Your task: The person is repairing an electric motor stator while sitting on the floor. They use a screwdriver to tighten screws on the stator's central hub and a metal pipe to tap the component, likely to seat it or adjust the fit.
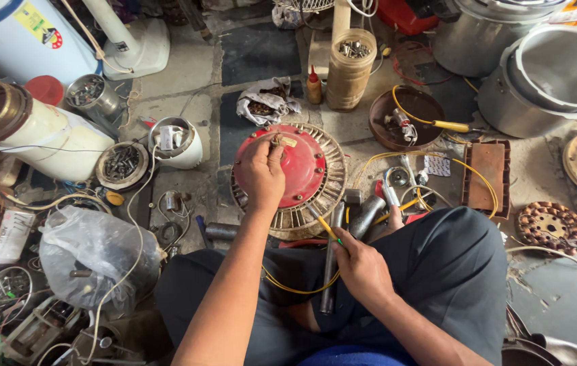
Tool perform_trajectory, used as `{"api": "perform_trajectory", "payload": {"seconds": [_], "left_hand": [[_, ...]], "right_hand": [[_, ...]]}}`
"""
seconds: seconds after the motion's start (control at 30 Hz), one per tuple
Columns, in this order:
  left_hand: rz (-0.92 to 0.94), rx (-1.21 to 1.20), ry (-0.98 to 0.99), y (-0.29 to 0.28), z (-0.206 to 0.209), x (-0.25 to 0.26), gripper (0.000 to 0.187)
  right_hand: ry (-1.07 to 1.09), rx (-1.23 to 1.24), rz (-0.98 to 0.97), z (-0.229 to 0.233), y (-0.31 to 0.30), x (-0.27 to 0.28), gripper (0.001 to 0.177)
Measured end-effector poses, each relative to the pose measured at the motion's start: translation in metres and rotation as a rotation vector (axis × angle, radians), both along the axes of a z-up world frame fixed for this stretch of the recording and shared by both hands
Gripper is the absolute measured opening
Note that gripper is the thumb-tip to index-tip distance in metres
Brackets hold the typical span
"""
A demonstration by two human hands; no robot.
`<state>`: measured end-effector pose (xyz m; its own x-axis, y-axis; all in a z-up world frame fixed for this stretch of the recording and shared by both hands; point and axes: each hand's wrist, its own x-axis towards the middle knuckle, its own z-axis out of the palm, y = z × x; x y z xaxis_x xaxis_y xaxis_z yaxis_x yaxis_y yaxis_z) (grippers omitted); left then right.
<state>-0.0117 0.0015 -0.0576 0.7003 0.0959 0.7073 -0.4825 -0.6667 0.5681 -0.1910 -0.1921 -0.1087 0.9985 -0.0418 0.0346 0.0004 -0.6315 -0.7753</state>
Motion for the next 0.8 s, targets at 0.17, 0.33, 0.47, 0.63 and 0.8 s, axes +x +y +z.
{"api": "perform_trajectory", "payload": {"seconds": [0.17,0.33,0.47,0.63,0.8], "left_hand": [[-0.06,-0.085,0.027,0.001,-0.007,0.005,0.021],[0.01,-0.104,0.108,-0.002,-0.003,0.003,0.024],[0.021,-0.055,0.045,-0.004,0.001,0.002,0.022],[0.001,-0.051,0.005,-0.001,0.0,0.002,0.022],[0.007,-0.223,0.142,-0.007,0.003,0.003,0.025]], "right_hand": [[0.385,0.456,-0.032,0.002,0.005,0.008,0.04],[0.127,0.406,0.017,0.017,0.007,0.009,0.044],[0.189,0.096,-0.039,0.032,0.006,0.004,0.041],[0.356,0.154,-0.084,0.042,0.006,0.001,0.042],[0.224,0.105,-0.06,0.038,0.005,0.001,0.04]]}}
